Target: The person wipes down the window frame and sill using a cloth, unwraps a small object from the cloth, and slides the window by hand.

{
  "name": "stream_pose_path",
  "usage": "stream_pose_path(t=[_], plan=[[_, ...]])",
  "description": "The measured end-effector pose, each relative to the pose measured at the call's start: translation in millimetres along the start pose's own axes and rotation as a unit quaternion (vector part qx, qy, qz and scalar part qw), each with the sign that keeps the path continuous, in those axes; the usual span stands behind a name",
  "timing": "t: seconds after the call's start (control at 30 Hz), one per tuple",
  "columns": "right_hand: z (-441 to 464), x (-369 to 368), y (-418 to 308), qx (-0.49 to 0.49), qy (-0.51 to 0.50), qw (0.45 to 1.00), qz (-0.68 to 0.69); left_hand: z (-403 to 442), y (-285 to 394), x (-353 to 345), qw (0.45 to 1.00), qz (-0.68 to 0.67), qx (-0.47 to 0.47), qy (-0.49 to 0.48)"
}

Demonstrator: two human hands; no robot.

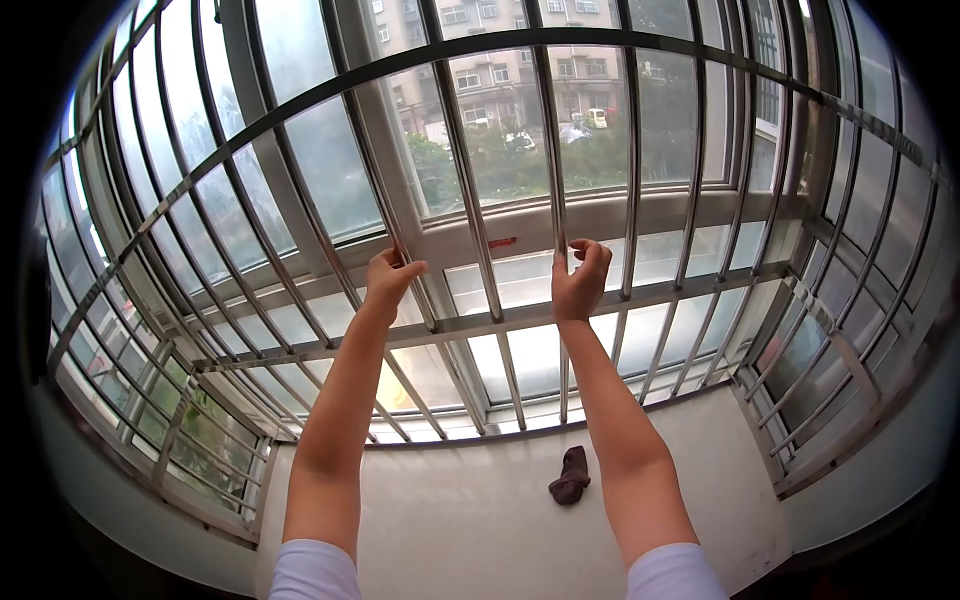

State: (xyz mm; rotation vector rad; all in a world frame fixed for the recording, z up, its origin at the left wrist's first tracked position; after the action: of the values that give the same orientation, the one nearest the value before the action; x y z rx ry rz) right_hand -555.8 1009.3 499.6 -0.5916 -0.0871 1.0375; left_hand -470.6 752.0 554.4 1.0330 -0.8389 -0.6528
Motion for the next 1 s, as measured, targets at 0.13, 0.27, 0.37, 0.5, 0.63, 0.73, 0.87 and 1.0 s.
stream_pose_path(t=[0.13, 0.27, 0.37, 0.5, 0.63, 0.73, 0.87, 1.0], plan=[[1.1, 3.8, 2.5, 0.060, -0.207, 0.976, 0.033, -1.3, -0.1, -4.1, 1.000, 0.007, 0.006, 0.012], [-18.2, -27.5, 9.1, -0.166, -0.329, 0.924, 0.102, 3.4, -12.0, -17.5, 0.998, 0.010, -0.024, 0.049], [-17.2, -56.3, 9.1, -0.279, -0.333, 0.888, 0.152, 8.4, -21.4, -25.0, 0.986, 0.050, -0.042, 0.156], [-11.5, -74.5, 5.1, -0.352, -0.279, 0.867, 0.218, 9.5, -14.9, -16.6, 0.996, -0.073, -0.008, 0.056], [-11.6, -76.0, 0.4, -0.426, -0.220, 0.816, 0.324, 1.6, 3.9, -8.0, 0.989, -0.125, 0.067, 0.048], [-2.8, -76.6, -2.3, -0.419, -0.205, 0.821, 0.330, 0.5, 10.4, -11.7, 0.977, -0.206, 0.049, 0.022], [-3.8, -83.9, 1.9, -0.425, -0.182, 0.822, 0.333, 3.7, 6.2, -0.8, 0.987, -0.150, 0.062, 0.004], [-9.2, -84.5, 2.3, -0.437, -0.159, 0.817, 0.341, -6.7, 12.1, -1.3, 0.993, -0.091, 0.079, -0.002]])
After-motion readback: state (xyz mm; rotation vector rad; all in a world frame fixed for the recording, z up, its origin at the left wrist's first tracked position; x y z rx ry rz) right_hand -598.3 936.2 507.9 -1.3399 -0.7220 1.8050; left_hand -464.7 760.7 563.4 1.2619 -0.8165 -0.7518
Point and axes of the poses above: each hand's wrist, its own z-axis towards the middle knuckle, its own x-axis out of the back of the hand, y = z × x, the point moved 1 cm from there along z, towards the middle knuckle, and after that the axes turned 7 degrees about x, right-handed, at the moved point
